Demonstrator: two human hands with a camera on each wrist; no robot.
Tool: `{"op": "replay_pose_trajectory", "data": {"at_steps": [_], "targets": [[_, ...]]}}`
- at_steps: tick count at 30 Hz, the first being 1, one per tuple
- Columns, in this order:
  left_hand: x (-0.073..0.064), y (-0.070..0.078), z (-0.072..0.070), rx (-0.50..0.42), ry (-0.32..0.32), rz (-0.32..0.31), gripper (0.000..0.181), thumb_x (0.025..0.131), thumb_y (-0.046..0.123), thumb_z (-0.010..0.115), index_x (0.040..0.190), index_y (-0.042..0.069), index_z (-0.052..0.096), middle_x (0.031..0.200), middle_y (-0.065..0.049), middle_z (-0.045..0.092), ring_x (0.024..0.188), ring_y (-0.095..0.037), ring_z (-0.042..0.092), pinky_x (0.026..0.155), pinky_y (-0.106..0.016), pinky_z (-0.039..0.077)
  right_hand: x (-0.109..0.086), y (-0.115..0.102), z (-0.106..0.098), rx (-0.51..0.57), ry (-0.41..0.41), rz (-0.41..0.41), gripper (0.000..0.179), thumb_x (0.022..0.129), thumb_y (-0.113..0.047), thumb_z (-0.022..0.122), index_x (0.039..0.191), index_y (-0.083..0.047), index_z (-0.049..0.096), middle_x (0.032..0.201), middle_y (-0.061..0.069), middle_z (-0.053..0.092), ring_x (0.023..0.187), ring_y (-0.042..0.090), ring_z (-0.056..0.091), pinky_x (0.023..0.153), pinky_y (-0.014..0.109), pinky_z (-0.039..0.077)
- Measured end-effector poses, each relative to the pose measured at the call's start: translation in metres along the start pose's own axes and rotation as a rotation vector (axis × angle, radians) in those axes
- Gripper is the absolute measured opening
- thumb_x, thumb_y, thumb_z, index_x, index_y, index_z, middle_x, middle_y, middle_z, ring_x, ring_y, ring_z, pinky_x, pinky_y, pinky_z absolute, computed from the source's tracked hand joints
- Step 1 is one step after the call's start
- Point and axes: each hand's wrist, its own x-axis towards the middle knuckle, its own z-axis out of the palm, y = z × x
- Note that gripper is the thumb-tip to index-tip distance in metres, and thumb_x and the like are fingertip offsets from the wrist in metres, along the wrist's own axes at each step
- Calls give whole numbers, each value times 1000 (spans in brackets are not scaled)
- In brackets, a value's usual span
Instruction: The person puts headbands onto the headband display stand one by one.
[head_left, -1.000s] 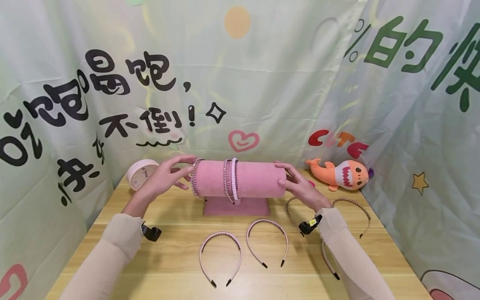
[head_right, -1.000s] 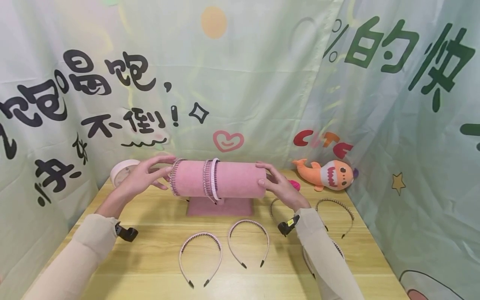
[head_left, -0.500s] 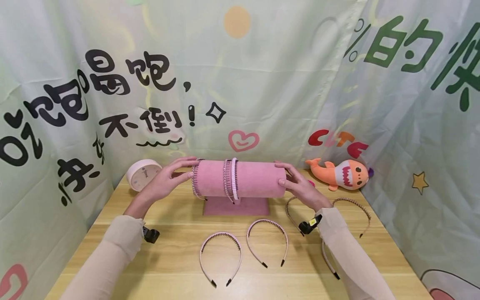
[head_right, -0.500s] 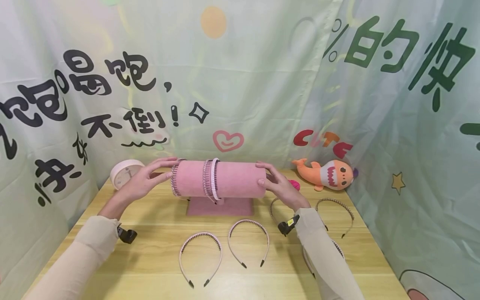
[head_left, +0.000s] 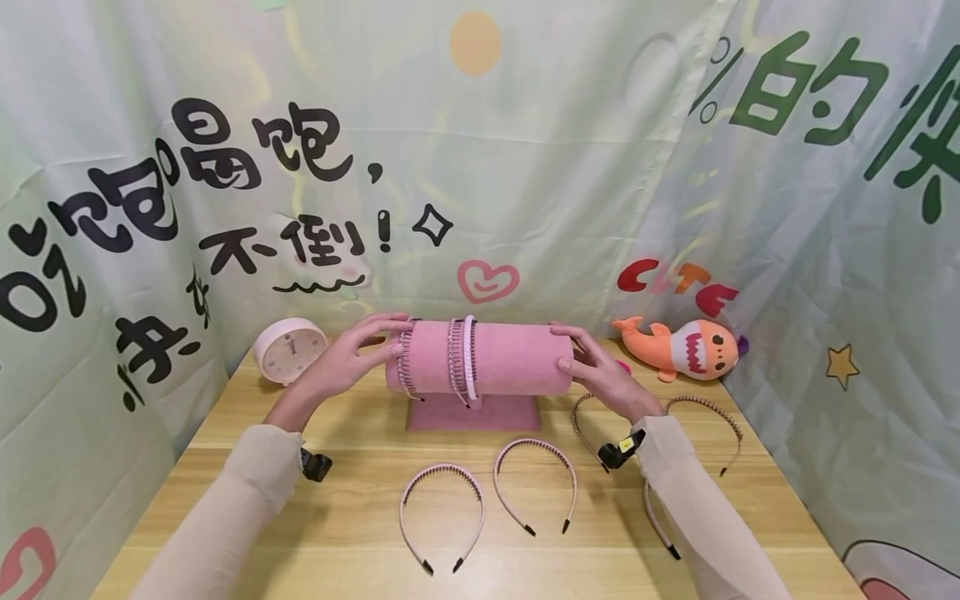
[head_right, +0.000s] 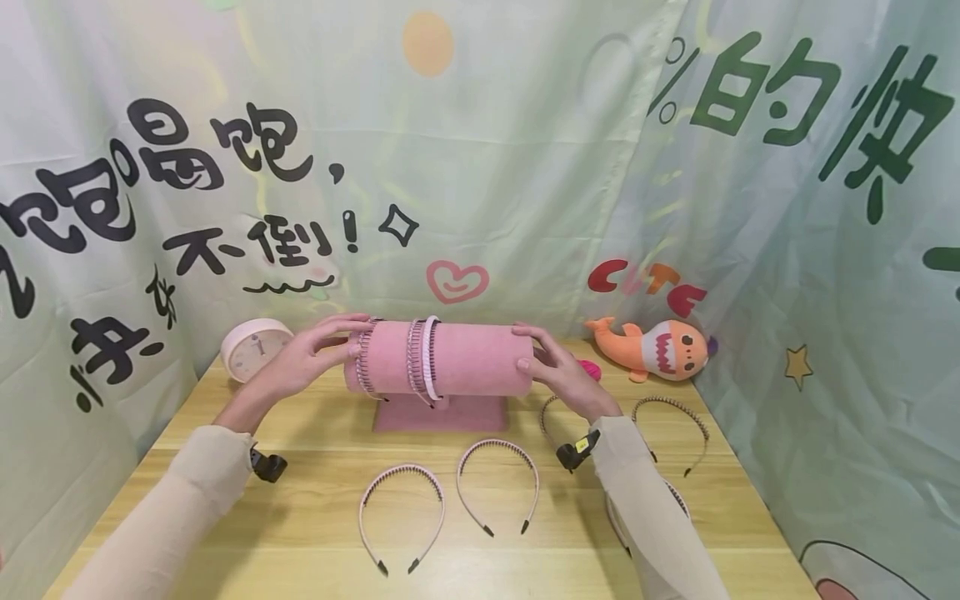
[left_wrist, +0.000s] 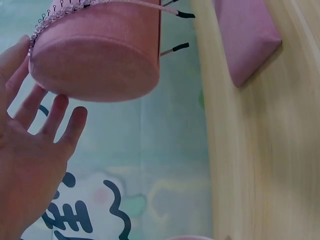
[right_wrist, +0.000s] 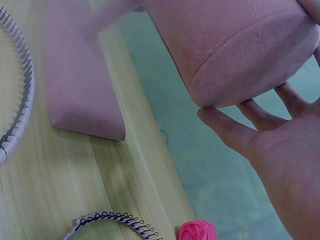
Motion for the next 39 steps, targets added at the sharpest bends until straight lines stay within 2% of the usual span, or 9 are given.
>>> {"op": "replay_pose_trajectory", "data": {"at_steps": [4, 7, 15, 22, 26, 39], "targets": [[4, 2, 5, 41, 13, 7, 41, 108, 26, 70, 149, 21, 68, 168, -2, 51, 160, -32, 37, 134, -67, 21, 0, 1, 0, -1, -1, -3, 50, 114, -8, 54, 159, -24, 42, 184, 8, 6, 159, 31, 28, 108, 27, 56], [8, 3, 9, 69, 17, 27, 42, 108, 26, 70, 149, 21, 67, 167, -2, 52, 160, -31, 37, 134, -67, 18, 0, 0, 0, 2, 0, -2, 50, 114, -9, 54, 159, -24, 42, 184, 8, 6, 159, 32, 27, 108, 27, 56], [16, 8, 19, 100, 14, 31, 41, 107, 30, 72, 148, 24, 68, 166, -1, 53, 160, -31, 35, 132, -71, 21, -1, 0, -1, -8, -4, 1, 50, 114, -11, 55, 161, -23, 41, 184, 7, 5, 161, 32, 26, 109, 27, 55], [24, 15, 28, 125, 7, 26, 41, 106, 31, 73, 146, 23, 70, 165, -3, 55, 159, -31, 34, 131, -71, 23, -1, 0, -1, -9, -7, 3, 51, 114, -12, 55, 161, -23, 40, 184, 5, 5, 165, 37, 19, 110, 26, 54], [27, 16, 31, 144, 6, 20, 42, 106, 33, 74, 146, 23, 70, 164, -2, 56, 159, -31, 34, 131, -70, 23, -1, 1, -2, -8, -7, -1, 50, 114, -11, 55, 161, -23, 41, 184, 5, 7, 164, 36, 19, 110, 26, 54], [33, 18, 36, 195, 9, 34, 43, 106, 35, 73, 147, 22, 69, 163, -3, 57, 157, -32, 36, 131, -67, 28, -1, 3, -3, -9, -14, -1, 51, 114, -13, 56, 162, -24, 40, 185, 4, 5, 163, 33, 22, 111, 26, 54]]}}
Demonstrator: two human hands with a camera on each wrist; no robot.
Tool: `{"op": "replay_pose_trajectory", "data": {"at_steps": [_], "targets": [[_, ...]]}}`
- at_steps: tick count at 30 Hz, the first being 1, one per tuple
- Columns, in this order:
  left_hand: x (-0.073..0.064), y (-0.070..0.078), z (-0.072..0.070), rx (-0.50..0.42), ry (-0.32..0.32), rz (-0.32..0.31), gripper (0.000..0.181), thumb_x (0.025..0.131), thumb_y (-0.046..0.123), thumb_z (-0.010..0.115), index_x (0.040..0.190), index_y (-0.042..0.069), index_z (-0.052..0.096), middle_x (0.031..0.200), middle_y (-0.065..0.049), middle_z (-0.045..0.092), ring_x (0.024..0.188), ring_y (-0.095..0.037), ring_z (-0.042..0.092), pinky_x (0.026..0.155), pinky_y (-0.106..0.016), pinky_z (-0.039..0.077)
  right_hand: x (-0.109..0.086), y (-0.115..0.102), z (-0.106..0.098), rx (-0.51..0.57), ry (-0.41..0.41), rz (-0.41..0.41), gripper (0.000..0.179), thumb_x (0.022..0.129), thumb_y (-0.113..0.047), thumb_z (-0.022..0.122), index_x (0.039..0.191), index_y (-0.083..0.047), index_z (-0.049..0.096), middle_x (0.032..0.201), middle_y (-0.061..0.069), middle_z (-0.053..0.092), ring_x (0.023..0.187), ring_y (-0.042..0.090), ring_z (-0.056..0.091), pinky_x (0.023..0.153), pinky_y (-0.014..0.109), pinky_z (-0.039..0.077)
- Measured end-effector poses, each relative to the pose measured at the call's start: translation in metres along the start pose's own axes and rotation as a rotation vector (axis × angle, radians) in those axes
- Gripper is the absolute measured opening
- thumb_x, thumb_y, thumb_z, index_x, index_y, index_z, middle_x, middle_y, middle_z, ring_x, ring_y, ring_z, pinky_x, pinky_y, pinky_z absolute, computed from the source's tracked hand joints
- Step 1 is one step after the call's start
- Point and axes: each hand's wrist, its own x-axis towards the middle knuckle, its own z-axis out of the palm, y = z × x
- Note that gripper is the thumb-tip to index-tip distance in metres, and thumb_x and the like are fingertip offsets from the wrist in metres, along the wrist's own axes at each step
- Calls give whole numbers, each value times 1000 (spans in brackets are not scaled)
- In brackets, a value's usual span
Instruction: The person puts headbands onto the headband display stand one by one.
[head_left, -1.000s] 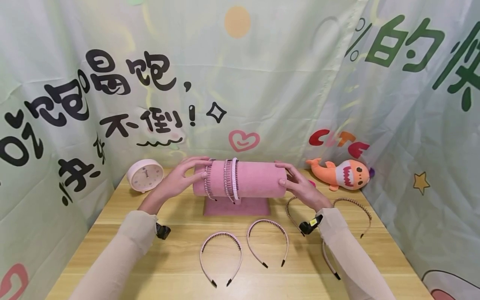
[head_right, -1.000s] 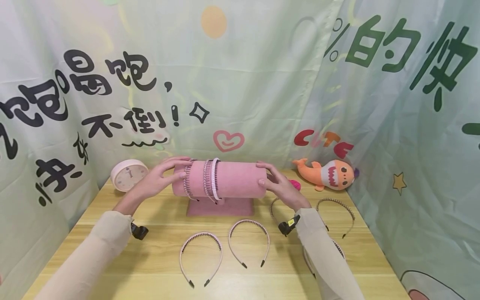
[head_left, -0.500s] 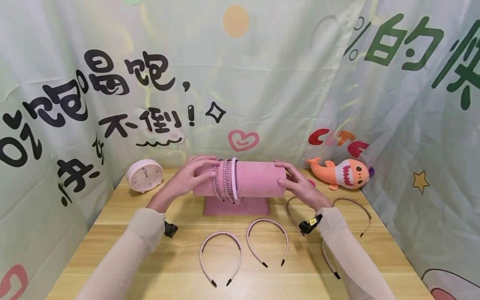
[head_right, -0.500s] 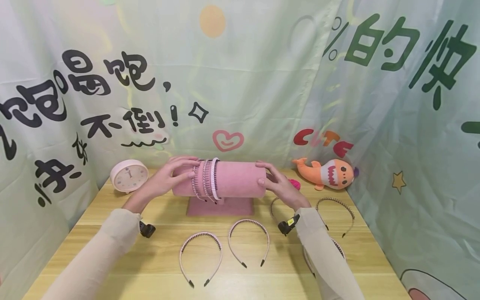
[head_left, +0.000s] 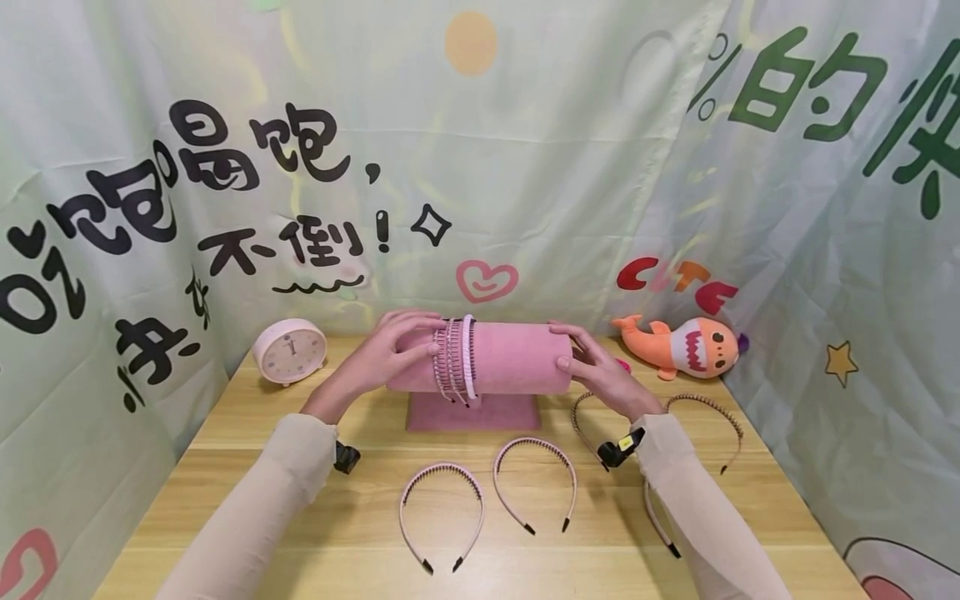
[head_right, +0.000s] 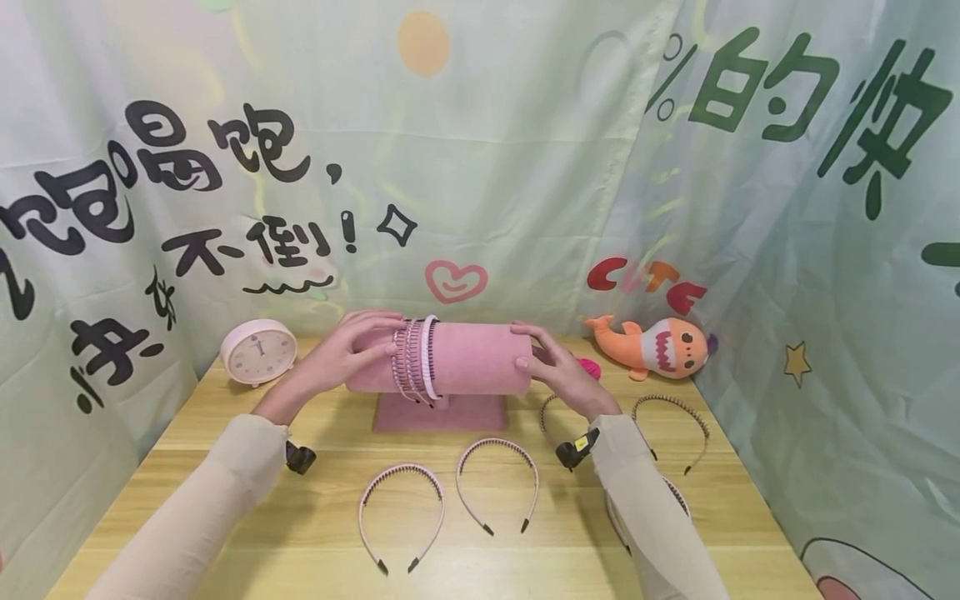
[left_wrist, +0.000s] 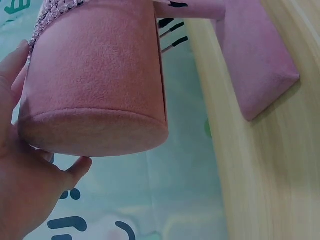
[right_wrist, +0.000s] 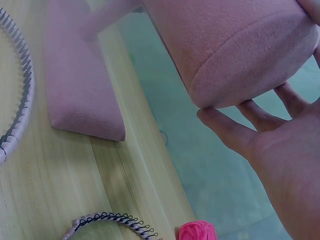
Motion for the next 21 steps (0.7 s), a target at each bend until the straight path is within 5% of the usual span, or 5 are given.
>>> {"op": "replay_pose_trajectory", "data": {"at_steps": [13, 21], "targets": [[-2, -1, 0, -18, 11, 9, 43, 106, 35, 73, 147, 24, 68, 162, -4, 58, 156, -31, 38, 131, -67, 27, -1, -2, 1, -12, 0, -1, 51, 114, -13, 55, 162, -23, 39, 185, 5, 4, 163, 33, 22, 110, 26, 54], [-15, -12, -14, -65, 38, 2, 39, 108, 27, 70, 147, 20, 68, 162, -6, 57, 156, -32, 41, 132, -66, 25, 0, -2, 1, -11, -3, -1, 51, 114, -13, 55, 162, -24, 39, 185, 5, 4, 164, 36, 19, 110, 26, 54]]}}
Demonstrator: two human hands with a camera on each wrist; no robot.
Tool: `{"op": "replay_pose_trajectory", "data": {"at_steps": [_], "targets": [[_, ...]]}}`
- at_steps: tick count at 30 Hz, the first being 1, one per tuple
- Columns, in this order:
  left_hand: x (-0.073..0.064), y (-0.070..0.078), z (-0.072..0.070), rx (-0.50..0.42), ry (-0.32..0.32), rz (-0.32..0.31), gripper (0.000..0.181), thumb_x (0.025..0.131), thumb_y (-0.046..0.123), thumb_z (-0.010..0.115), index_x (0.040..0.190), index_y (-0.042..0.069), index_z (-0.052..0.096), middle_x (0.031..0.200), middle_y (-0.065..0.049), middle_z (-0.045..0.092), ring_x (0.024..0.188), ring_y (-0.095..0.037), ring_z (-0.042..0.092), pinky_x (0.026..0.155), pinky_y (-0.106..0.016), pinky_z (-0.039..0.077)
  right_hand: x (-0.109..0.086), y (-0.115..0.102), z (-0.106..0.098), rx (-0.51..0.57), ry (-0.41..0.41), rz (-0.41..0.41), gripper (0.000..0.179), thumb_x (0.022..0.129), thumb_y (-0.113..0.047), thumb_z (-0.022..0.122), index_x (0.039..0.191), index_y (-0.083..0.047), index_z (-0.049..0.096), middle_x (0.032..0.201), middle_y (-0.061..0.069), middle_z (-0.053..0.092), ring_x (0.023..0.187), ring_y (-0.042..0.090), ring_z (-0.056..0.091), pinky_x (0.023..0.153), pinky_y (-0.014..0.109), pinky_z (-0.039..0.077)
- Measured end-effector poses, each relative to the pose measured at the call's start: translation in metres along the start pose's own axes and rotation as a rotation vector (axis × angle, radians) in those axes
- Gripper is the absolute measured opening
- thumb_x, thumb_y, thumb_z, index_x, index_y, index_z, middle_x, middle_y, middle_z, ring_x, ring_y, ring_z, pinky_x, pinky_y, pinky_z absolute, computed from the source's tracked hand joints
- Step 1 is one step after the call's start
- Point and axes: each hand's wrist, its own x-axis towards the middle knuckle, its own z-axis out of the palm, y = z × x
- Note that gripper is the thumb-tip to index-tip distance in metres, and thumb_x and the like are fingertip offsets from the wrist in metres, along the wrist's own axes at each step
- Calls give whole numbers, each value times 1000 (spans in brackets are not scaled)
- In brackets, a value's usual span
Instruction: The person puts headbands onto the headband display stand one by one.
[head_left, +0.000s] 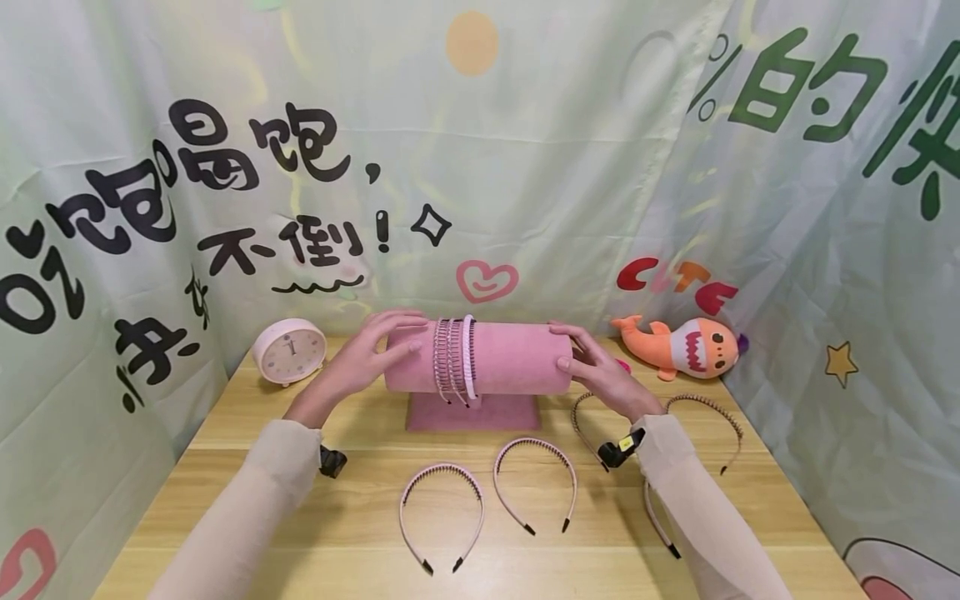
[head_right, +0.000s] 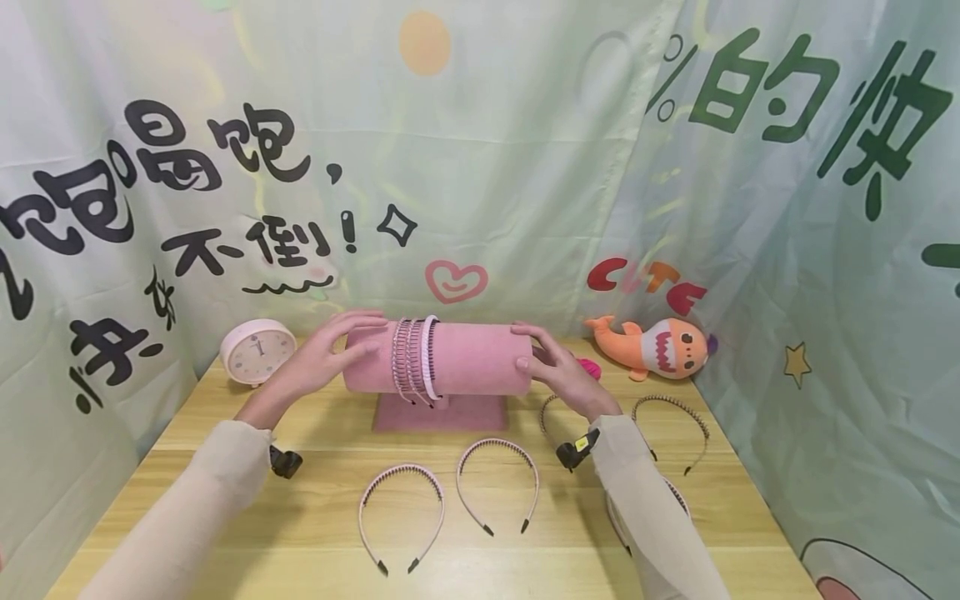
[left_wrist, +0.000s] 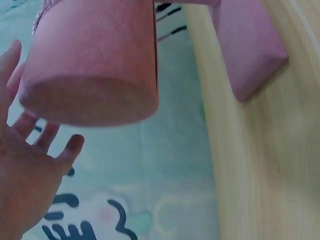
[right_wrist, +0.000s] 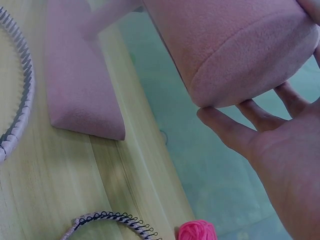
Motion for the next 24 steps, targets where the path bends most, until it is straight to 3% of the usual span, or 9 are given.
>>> {"op": "replay_pose_trajectory", "data": {"at_steps": [5, 12, 20, 24], "targets": [[-13, -10, -16, -38, 24, -41, 38, 109, 28, 69, 147, 18, 68, 163, -9, 55, 155, -33, 44, 132, -63, 31, 0, 0, 0, 2, -1, 0, 51, 114, -13, 55, 162, -24, 39, 185, 5, 3, 164, 36, 19, 110, 26, 54], [-40, -30, -36, -73, 40, -103, 44, 112, 22, 65, 153, 8, 61, 161, -16, 54, 152, -40, 47, 124, -67, 42, 0, 0, 0, 2, 3, 5, 51, 114, -13, 55, 161, -24, 39, 185, 5, 4, 164, 36, 19, 110, 27, 54], [-73, -52, -41, -11, 45, -186, 42, 112, 24, 64, 149, 4, 62, 150, -19, 63, 136, -41, 60, 115, -67, 50, 0, -1, 0, 4, 6, 12, 52, 114, -13, 55, 161, -24, 39, 185, 4, 5, 164, 35, 20, 110, 27, 55], [-89, -60, -41, 15, 35, -211, 40, 112, 26, 64, 147, 6, 64, 147, -17, 67, 131, -36, 65, 111, -57, 55, 0, -1, 0, 9, 6, 16, 51, 114, -12, 55, 161, -25, 40, 185, 3, 4, 163, 33, 21, 109, 27, 55]]}}
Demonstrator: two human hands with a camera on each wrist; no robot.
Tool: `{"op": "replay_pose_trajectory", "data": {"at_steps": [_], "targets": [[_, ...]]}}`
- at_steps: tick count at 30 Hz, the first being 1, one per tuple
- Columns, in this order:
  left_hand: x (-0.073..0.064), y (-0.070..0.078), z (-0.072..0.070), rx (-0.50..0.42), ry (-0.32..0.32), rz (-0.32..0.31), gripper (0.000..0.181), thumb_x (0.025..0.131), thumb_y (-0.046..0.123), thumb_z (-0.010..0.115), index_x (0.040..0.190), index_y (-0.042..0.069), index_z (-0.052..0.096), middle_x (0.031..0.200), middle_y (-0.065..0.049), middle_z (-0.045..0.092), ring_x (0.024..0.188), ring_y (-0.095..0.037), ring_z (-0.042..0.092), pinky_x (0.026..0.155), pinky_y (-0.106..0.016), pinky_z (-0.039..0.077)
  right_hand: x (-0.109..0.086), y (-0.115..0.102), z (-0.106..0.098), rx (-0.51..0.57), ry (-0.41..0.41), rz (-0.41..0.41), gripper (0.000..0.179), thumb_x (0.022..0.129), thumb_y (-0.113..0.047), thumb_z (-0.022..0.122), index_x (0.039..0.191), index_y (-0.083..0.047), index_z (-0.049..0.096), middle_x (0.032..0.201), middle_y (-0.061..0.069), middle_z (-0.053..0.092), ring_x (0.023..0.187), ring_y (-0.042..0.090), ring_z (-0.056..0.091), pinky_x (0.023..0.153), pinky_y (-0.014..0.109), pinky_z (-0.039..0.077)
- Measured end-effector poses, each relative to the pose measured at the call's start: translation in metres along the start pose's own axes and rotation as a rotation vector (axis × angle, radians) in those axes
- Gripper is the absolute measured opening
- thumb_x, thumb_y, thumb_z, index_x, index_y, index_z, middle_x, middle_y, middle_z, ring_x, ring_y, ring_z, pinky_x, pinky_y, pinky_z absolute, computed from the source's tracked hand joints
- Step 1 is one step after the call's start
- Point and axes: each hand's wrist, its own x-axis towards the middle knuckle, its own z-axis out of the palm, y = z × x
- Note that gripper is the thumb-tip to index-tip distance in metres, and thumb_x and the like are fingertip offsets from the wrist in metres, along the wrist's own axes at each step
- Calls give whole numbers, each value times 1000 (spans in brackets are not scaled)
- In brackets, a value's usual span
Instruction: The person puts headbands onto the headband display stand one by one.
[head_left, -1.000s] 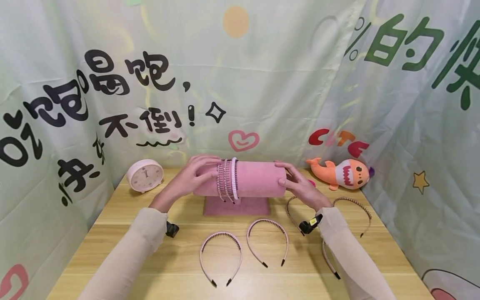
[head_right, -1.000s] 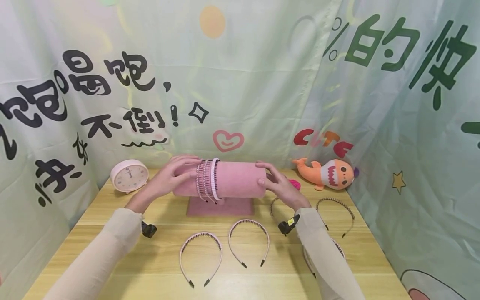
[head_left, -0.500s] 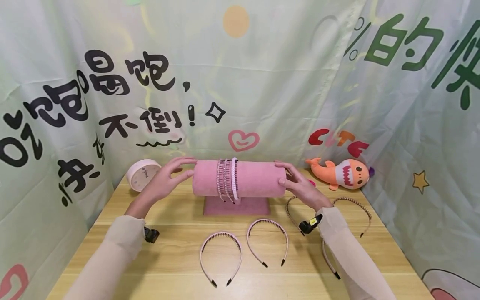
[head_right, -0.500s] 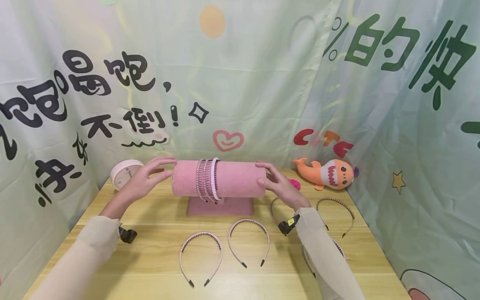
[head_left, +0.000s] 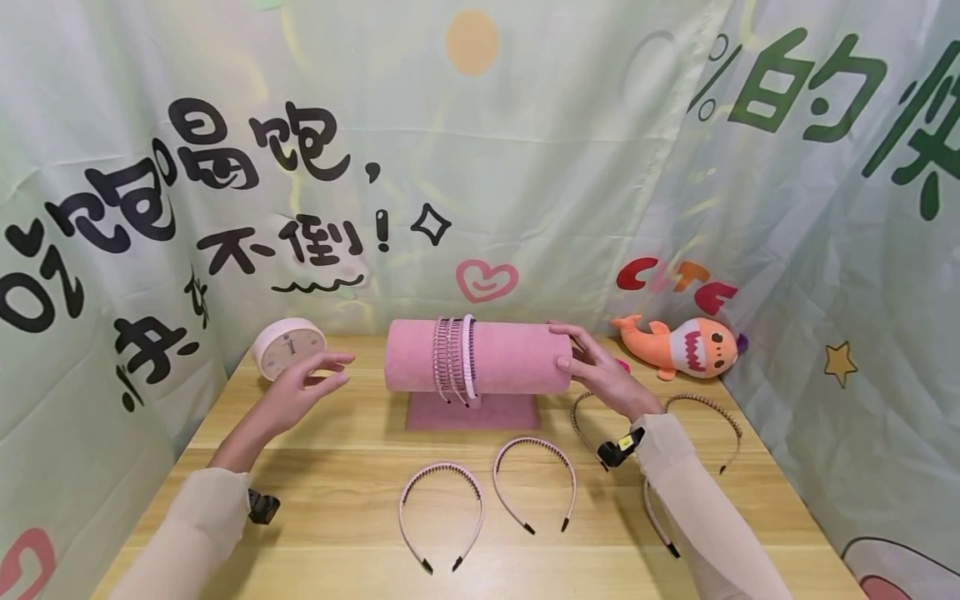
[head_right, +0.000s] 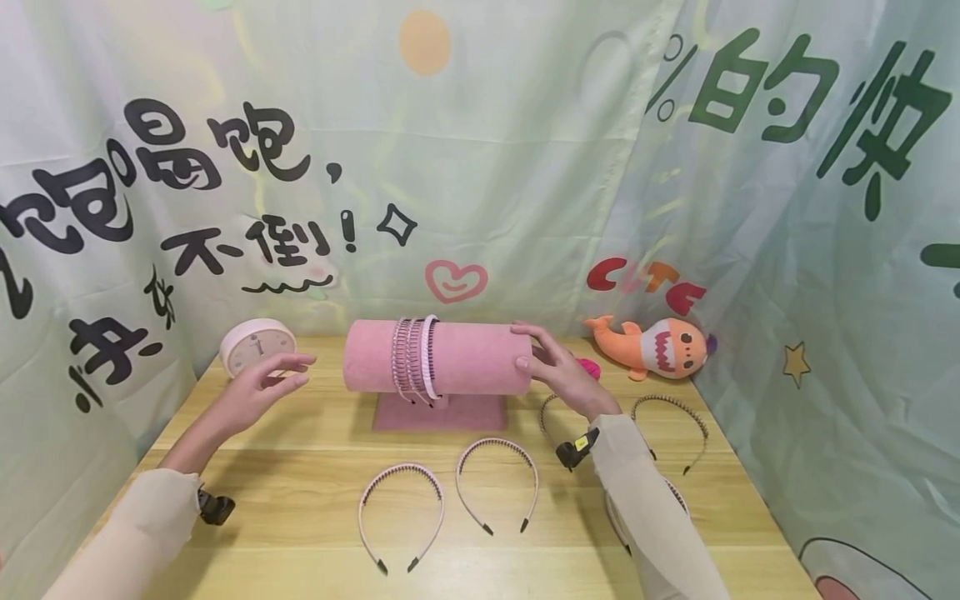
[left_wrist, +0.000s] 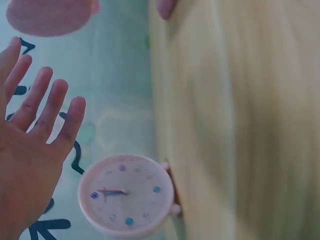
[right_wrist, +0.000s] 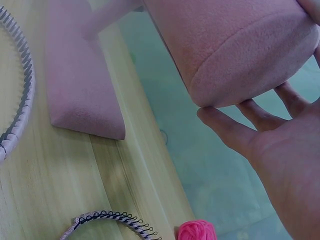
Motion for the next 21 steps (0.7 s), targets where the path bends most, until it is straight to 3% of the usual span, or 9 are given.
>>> {"op": "replay_pose_trajectory", "data": {"at_steps": [6, 10, 16, 21], "targets": [[-19, -13, 2, -11, -53, -30, 35, 111, 26, 67, 142, 11, 69, 145, -12, 70, 122, -15, 68, 101, -29, 58, 1, 2, 0, 4, -2, -4, 52, 114, -11, 54, 161, -25, 39, 185, 4, 3, 160, 30, 26, 109, 27, 55], [-25, -20, 12, -25, -88, -29, 33, 109, 25, 69, 139, 10, 70, 141, -12, 71, 117, -8, 65, 98, -29, 59, 1, 0, 0, 11, -1, -9, 51, 114, -12, 55, 161, -25, 40, 185, 4, 4, 161, 29, 25, 110, 27, 54], [-32, -25, 36, -48, -155, -2, 31, 107, 24, 72, 135, 9, 72, 138, -13, 72, 116, -19, 68, 95, -28, 61, 1, 0, 0, 12, -6, -21, 51, 114, -11, 54, 161, -25, 41, 184, 6, 6, 160, 27, 29, 110, 27, 54], [-33, -24, 53, -72, -227, 38, 33, 107, 23, 72, 135, 5, 72, 135, -14, 72, 112, -11, 67, 93, -28, 62, 0, 1, 0, 13, -3, -22, 50, 114, -10, 54, 160, -25, 42, 184, 6, 6, 160, 30, 28, 110, 27, 55]]}}
